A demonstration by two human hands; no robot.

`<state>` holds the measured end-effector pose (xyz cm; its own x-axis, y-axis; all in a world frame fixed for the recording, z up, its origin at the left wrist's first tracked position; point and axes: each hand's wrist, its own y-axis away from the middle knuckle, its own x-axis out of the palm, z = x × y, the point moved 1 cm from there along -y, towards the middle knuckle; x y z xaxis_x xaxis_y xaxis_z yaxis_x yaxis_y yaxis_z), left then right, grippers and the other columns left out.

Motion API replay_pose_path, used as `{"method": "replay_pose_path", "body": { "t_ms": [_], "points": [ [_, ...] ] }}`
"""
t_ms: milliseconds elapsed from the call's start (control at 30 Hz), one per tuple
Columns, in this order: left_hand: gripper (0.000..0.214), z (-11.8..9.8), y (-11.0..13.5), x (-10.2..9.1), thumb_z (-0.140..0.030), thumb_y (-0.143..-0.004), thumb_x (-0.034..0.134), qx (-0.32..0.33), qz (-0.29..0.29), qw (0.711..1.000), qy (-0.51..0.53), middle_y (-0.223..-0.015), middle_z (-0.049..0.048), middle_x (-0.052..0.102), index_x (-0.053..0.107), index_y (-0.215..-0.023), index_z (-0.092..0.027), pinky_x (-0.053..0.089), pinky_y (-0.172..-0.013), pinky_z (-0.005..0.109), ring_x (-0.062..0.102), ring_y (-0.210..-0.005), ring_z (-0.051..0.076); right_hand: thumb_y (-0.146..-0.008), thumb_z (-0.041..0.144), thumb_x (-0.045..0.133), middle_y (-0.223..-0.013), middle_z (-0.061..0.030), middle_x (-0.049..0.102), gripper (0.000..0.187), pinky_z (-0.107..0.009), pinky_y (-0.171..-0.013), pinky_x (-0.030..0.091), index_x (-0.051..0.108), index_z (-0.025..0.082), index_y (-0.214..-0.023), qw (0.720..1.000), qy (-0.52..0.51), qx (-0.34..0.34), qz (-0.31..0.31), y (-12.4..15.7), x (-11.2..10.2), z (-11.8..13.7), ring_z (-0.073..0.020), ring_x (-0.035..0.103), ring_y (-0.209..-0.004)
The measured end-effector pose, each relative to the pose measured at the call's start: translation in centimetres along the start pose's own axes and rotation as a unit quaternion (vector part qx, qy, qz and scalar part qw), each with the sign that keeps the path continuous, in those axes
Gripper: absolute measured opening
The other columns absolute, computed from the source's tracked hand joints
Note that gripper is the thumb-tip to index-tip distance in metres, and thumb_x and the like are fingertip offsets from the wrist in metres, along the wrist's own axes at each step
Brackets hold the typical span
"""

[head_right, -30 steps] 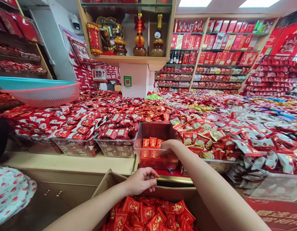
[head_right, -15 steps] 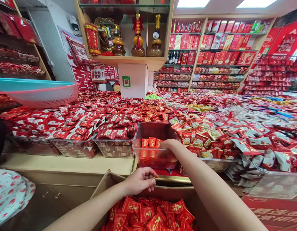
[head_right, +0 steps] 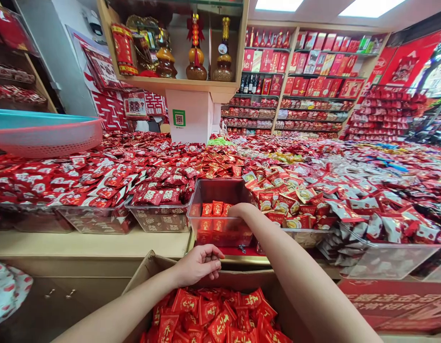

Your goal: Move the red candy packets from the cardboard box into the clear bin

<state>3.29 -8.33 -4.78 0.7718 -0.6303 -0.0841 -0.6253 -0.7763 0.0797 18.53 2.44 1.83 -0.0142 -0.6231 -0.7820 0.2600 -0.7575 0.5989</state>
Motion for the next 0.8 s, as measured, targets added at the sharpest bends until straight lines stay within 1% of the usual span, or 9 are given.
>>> {"method": "replay_pose_path", "body": {
  "t_ms": [233, 367, 500, 600, 700, 767, 800],
  "points": [
    [0.024, 0.0, -0.1, 0.0, -0.032, -0.068, 0.053, -0.001, 0.01, 1.0, 0.004, -0.061, -0.003, 0.05, 0.049, -0.083, -0.013, 0.041, -0.051, 0.022, 0.052, -0.051, 0.008, -0.059, 0.044, 0.056, -0.057, -0.004, 0.057, 0.032, -0.028, -0.051, 0.04, 0.063, 0.013, -0.06, 1.0, 0.023, -0.001, -0.005, 0.6, -0.3, 0.0, -0.0173, 0.052, -0.056],
    [0.024, 0.2, -0.2, -0.1, -0.032, -0.068, 0.053, 0.003, 0.01, 1.0, 0.007, -0.061, -0.0029, 0.051, 0.049, -0.084, -0.013, 0.041, -0.052, 0.022, 0.053, -0.052, 0.008, -0.059, 0.046, 0.057, -0.059, -0.0039, 0.058, 0.034, -0.026, -0.05, 0.04, 0.065, 0.014, -0.066, 0.999, 0.027, -0.005, -0.019, 1.1, -0.6, 0.3, -0.0158, 0.052, -0.053],
    [0.024, 0.3, -0.3, -0.1, -0.032, -0.068, 0.054, 0.007, 0.009, 1.0, 0.016, -0.063, -0.0025, 0.052, 0.049, -0.083, -0.014, 0.042, -0.052, 0.022, 0.053, -0.051, 0.008, -0.059, 0.044, 0.058, -0.058, -0.0049, 0.06, 0.032, -0.026, -0.049, 0.038, 0.066, 0.013, -0.064, 0.998, 0.036, -0.017, -0.047, 1.4, -0.6, 0.6, -0.0162, 0.052, -0.052],
    [0.024, 0.1, -0.2, -0.1, -0.031, -0.068, 0.054, 0.005, 0.012, 1.0, 0.012, -0.063, -0.0025, 0.052, 0.049, -0.083, -0.014, 0.042, -0.052, 0.023, 0.052, -0.052, 0.008, -0.062, 0.04, 0.057, -0.065, -0.0062, 0.062, 0.029, -0.024, -0.05, 0.037, 0.066, 0.013, -0.069, 0.992, 0.038, -0.043, -0.112, 1.5, -0.7, 0.8, -0.0168, 0.054, -0.058],
    [0.025, 0.1, -0.2, 0.0, -0.032, -0.067, 0.055, 0.004, 0.008, 1.0, 0.014, -0.063, -0.0024, 0.051, 0.05, -0.083, -0.013, 0.042, -0.051, 0.022, 0.052, -0.051, 0.008, -0.073, 0.039, 0.047, -0.08, -0.0065, 0.062, 0.032, -0.022, -0.056, 0.036, 0.062, 0.014, -0.087, 0.975, 0.031, -0.071, -0.209, 1.9, -1.3, 1.0, -0.0156, 0.054, -0.069],
    [0.026, 0.2, -0.3, 0.0, -0.032, -0.067, 0.055, 0.007, 0.006, 1.0, 0.015, -0.062, -0.0024, 0.052, 0.05, -0.083, -0.013, 0.042, -0.051, 0.022, 0.052, -0.051, 0.008, -0.08, 0.039, 0.037, -0.085, -0.0071, 0.061, 0.034, -0.022, -0.061, 0.035, 0.059, 0.014, -0.091, 0.952, 0.03, -0.089, -0.292, 2.7, -1.9, 1.3, -0.0146, 0.053, -0.074],
    [0.026, 0.2, -0.3, 0.0, -0.032, -0.067, 0.054, 0.008, 0.006, 1.0, 0.015, -0.062, -0.0024, 0.052, 0.049, -0.084, -0.013, 0.042, -0.051, 0.022, 0.052, -0.051, 0.008, -0.082, 0.038, 0.034, -0.083, -0.0074, 0.06, 0.035, -0.022, -0.062, 0.034, 0.059, 0.014, -0.088, 0.93, 0.035, -0.105, -0.35, 3.4, -2.0, 1.6, -0.0142, 0.052, -0.074]
  ]
}}
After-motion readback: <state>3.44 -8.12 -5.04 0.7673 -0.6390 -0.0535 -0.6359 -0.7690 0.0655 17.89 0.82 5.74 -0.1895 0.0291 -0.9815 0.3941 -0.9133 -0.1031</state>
